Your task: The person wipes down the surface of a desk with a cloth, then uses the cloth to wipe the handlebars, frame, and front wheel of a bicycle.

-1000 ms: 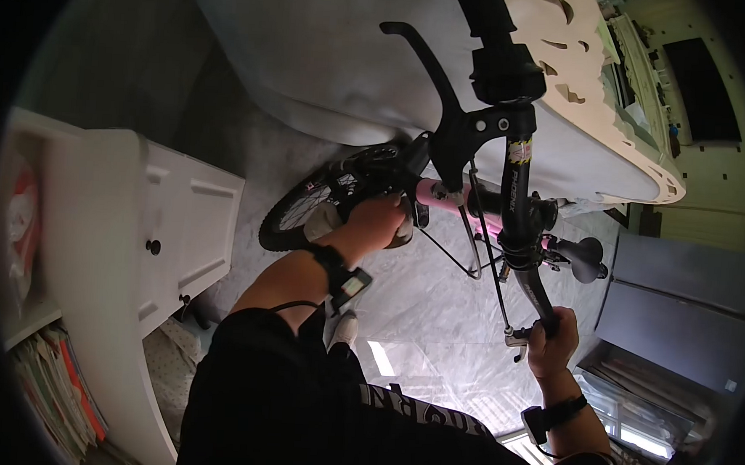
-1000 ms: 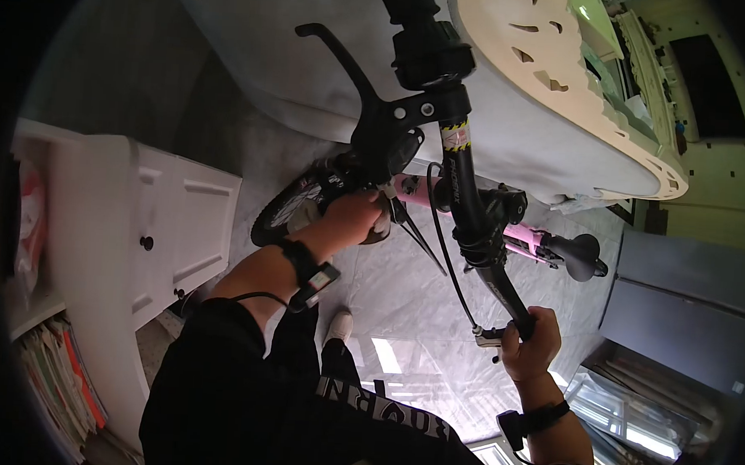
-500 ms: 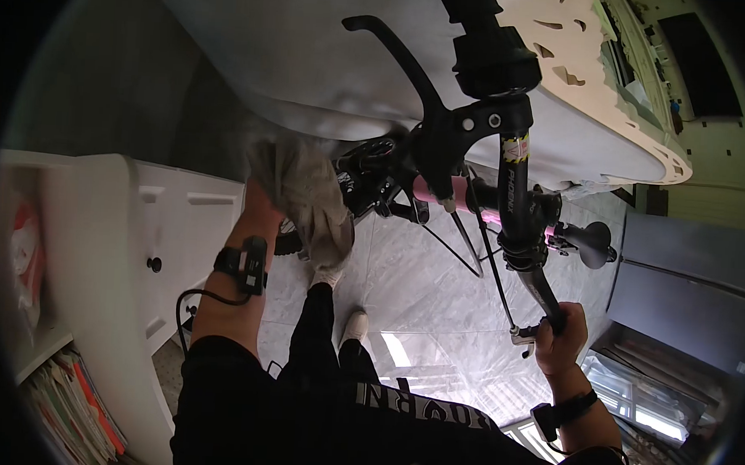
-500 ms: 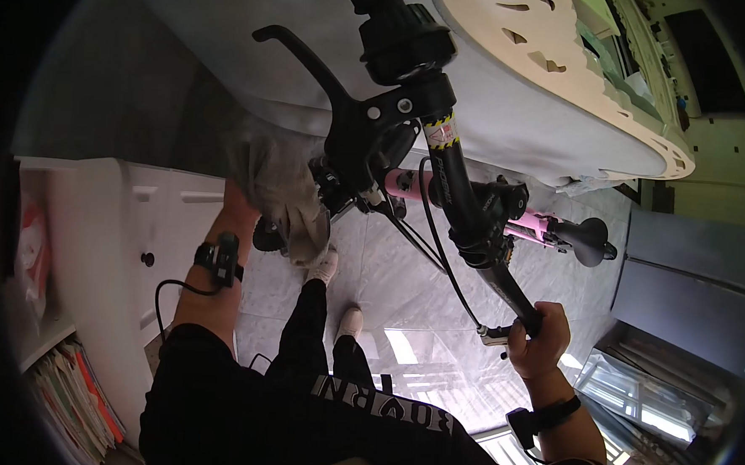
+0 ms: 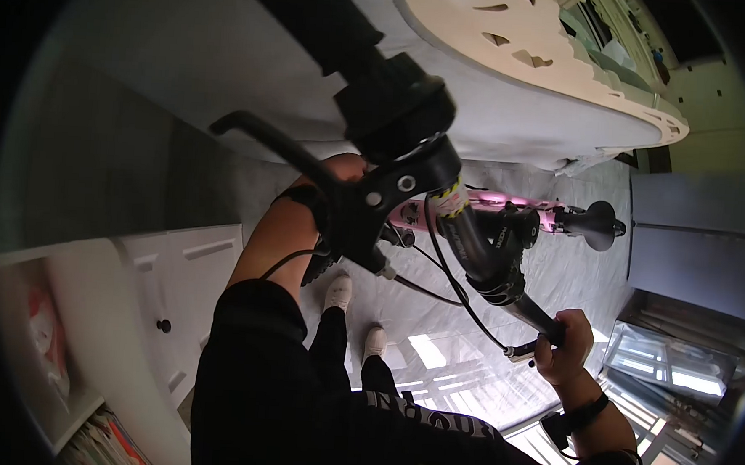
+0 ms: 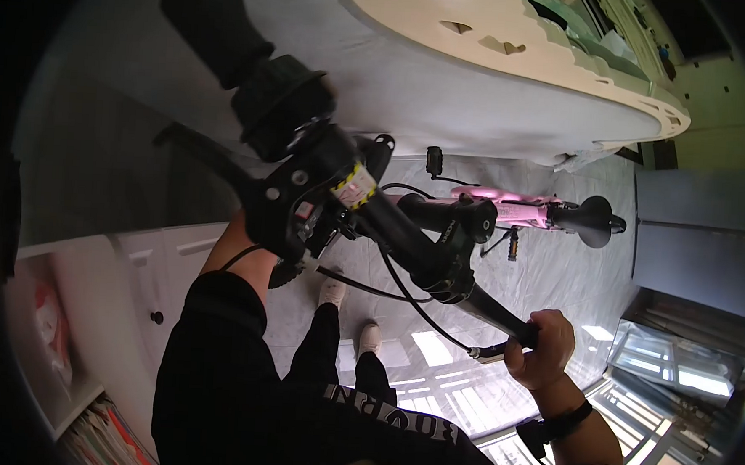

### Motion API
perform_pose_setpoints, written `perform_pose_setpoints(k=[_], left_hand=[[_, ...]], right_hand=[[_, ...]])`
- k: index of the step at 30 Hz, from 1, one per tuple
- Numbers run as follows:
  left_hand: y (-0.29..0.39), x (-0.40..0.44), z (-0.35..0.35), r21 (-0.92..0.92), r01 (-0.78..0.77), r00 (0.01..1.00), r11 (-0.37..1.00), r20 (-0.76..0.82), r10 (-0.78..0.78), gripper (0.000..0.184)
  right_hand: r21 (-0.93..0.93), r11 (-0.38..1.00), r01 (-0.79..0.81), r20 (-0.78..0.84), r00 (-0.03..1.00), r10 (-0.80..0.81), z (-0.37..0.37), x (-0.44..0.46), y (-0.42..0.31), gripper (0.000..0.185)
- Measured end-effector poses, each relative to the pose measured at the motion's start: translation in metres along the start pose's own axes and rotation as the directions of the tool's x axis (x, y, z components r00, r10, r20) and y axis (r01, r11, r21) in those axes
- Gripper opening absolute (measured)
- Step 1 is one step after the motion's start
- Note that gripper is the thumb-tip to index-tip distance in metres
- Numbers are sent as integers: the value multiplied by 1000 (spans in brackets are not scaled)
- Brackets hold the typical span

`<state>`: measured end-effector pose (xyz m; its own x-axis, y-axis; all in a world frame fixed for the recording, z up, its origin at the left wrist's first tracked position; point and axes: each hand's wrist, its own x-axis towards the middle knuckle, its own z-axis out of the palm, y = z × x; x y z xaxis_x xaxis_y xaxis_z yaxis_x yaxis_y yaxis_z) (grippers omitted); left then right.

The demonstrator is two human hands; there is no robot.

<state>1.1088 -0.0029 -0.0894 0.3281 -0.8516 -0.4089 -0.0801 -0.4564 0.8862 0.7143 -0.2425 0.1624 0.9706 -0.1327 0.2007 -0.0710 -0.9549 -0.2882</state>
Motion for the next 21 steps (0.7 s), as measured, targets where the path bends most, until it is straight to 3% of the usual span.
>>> perform_pose_setpoints(k=[5,12,15,17,19,21], left_hand=[[20,17,-4,318,33,965,948,235,-113,29],[56,24,0,505,29,887,863,385,-255,33],[47,25,3,486,21,867,874,426,-258,35],[-15,49,8,408,-35,847,913,496,-190,36],[-7,42,6,288,9,884,957,446,-143,36],[20,26,-3,110,129,951,985,267,-155,35]], right_hand=[[-25,998,51,-35,998,-52,1,0,2,41],[-77,993,90,-50,994,-94,1,1,9,45],[-73,993,90,-32,995,-93,0,0,7,46],[-71,993,89,-23,996,-91,-1,1,7,46],[-72,994,88,-20,996,-90,-1,1,7,46],[-70,994,83,-6,996,-84,-2,1,7,45]])
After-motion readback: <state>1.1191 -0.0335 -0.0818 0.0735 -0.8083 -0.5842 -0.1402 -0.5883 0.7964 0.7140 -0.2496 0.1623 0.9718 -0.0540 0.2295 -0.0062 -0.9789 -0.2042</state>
